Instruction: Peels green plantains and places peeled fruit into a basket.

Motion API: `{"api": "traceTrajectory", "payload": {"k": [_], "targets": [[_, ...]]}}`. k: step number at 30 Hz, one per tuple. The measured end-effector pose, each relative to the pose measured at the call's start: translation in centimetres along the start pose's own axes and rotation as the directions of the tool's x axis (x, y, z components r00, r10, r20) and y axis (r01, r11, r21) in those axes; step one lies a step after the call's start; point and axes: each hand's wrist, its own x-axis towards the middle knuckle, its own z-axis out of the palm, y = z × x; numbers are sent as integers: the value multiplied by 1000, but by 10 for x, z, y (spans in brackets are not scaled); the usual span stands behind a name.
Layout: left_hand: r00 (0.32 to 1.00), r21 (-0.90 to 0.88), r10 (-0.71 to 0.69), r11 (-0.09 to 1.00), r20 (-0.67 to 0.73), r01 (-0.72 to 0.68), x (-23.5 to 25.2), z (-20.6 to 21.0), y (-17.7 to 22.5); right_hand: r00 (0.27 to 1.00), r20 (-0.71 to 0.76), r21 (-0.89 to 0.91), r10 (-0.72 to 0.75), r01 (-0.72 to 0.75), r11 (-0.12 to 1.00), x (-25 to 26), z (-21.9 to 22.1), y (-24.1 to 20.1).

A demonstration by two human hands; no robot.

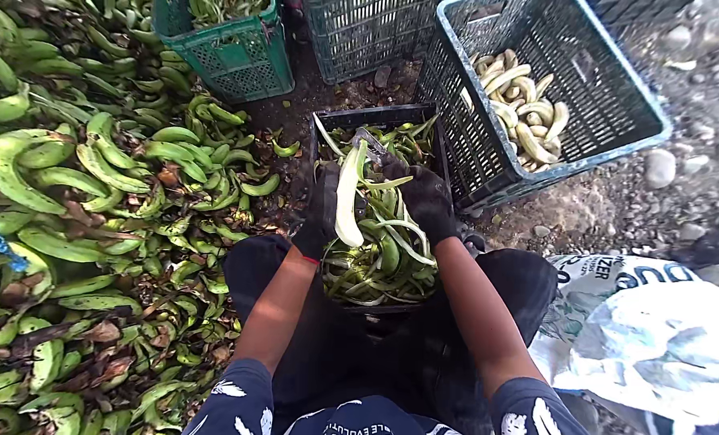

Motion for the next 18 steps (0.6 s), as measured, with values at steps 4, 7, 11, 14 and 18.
{"api": "traceTrajectory", "payload": {"k": [4, 7, 11, 14, 18], "targets": [[982, -79, -154, 984, 106, 163, 2, -1, -8, 994, 49, -30, 95, -94, 995, 9, -11, 12], [977, -42, -156, 986, 146, 164, 2, -6, -9, 987, 26, -148, 161, -155, 977, 9, -24, 14], [984, 52, -78, 996, 157, 71, 9, -26, -6, 971, -95, -171, 220, -233, 957, 9, -48, 29], [997, 60, -73, 995, -21, 74, 17, -34, -6, 970, -114, -92, 213, -224, 970, -9, -67, 26], [979, 257, -168, 947, -113, 192, 8, -55, -37, 955, -187, 219, 231, -189, 957, -30, -99, 43]]}}
